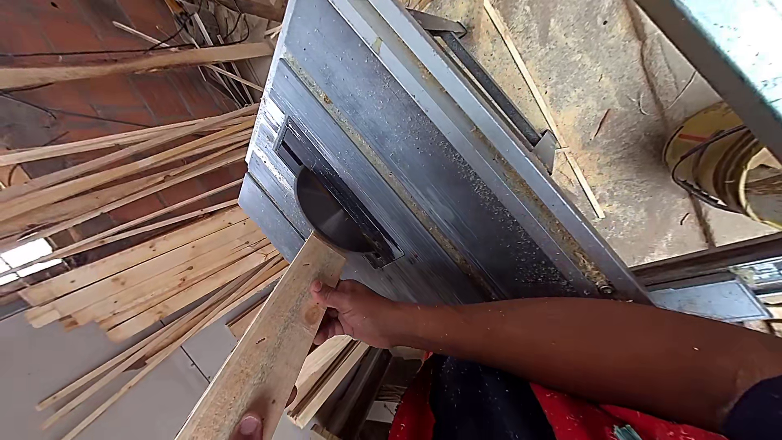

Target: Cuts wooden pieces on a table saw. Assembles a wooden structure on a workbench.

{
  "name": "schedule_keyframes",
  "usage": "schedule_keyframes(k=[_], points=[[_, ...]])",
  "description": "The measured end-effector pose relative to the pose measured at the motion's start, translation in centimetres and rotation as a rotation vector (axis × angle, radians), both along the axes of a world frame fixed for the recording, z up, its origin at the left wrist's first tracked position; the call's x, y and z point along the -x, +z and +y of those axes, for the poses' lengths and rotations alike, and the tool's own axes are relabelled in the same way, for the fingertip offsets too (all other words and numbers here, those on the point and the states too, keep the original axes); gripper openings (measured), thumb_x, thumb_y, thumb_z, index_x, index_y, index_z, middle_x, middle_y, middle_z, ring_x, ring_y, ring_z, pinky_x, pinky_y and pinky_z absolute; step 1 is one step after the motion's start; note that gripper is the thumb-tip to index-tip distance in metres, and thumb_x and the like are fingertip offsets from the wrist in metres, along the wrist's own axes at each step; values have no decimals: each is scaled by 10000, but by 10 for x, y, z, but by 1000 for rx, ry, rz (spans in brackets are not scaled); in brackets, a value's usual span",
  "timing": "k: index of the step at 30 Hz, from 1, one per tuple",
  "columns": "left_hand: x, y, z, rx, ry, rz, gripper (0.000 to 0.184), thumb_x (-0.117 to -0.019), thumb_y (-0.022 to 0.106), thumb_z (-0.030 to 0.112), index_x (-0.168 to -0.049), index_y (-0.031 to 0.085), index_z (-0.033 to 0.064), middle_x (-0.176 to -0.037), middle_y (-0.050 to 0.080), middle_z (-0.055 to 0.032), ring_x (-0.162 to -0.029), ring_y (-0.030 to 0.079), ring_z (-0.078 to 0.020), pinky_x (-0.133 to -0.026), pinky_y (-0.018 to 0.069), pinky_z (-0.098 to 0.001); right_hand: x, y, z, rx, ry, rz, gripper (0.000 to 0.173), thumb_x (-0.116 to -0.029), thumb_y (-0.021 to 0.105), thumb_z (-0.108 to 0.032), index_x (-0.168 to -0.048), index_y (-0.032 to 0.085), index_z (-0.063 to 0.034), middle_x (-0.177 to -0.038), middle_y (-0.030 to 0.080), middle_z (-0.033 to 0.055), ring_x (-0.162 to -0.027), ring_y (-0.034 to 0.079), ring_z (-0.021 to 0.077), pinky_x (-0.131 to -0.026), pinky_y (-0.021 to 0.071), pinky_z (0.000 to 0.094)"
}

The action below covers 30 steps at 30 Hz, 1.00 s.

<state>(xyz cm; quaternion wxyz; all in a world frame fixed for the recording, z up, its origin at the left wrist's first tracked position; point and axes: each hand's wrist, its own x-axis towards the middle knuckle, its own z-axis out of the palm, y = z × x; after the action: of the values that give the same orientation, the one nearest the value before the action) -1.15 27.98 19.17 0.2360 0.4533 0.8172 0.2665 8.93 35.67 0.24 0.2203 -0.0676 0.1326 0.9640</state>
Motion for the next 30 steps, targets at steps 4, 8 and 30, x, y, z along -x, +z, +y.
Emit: schedule_keyframes(k=[4,8,30], points=[[14,3,-22,-30,43,9,460,-875,770,394,-1196,568,133,-945,767,38,-814,765,-146,-693,652,-316,-1,-4,-2,-9,22,-21,311,-1113,422,-231,-1169,577,32,-971,711,89,-856,721,125,-790,610,287],[11,-4,-22,-79,21,66,413,-895,693,291,-1199,525,68,-932,763,63,-815,763,-111,-695,651,-285,-1,-5,-2,-34,24,-28,303,-1110,434,-240,-1171,584,16,-982,708,76,-870,718,120,-797,606,289],[5,12,-24,-165,151,14,427,-903,702,395,-1178,539,112,-937,774,-24,-799,774,-203,-654,655,-352,19,29,-7,-144,-22,107,344,-1126,367,-281,-1204,547,2,-926,689,70,-828,698,110,-782,588,271]])
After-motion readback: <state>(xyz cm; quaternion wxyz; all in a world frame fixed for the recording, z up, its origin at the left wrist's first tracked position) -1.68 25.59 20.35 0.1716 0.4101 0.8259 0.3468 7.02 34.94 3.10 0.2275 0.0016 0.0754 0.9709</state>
